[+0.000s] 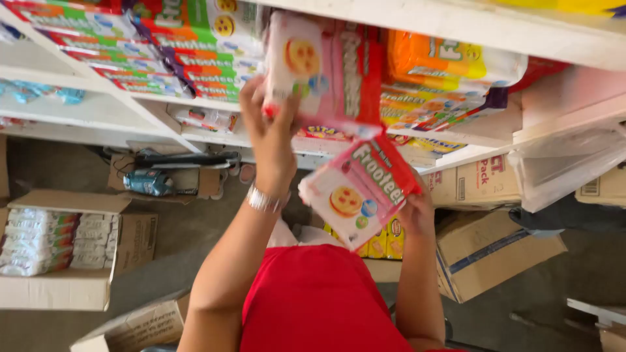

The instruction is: Organizing and stocking biscuit and snack packages on grocery store shelves from cardboard boxes.

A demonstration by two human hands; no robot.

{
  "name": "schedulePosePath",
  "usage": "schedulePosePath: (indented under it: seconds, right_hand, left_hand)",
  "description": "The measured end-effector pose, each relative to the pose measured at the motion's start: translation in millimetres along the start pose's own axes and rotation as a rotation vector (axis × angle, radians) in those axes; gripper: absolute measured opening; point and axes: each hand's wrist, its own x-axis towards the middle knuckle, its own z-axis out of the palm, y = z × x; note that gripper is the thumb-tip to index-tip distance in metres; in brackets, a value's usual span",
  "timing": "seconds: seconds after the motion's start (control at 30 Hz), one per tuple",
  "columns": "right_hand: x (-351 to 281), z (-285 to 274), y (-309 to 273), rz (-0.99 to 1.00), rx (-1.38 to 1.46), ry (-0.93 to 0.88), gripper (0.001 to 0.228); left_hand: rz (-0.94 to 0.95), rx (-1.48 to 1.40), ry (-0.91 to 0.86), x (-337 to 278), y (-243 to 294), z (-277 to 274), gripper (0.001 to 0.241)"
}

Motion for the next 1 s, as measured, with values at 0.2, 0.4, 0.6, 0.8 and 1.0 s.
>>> schedulePosePath:
  seconds: [0.2,0.4,0.6,0.8,1.0]
  right_hand:
    - [10,31,-2,-0.053,-0.013,-0.096,0.077]
    - [78,104,39,-0.269,0.191,-0.097,0.039]
    - [143,170,51,-0.383,0.123,0.141,0.064]
    - [146,200,-21,-0.152,-1.497,0.6,0.055]
    - [112,187,-40,-0.349,-1.239,0.354,0.068]
  left_hand:
    - [0.156,-0.085,0.025,-80,70,-93,0.04]
    - [0.216,-0.321,0.124,-92,108,-129,0.059]
    - [0.226,-0.346,0.159,-97,89,-147,0.057]
    - [0.12,-0.265,0.116,-92,95,-106,0.056]
    - [0.062,-0.267,-0.041,-64,58,-75,0.04]
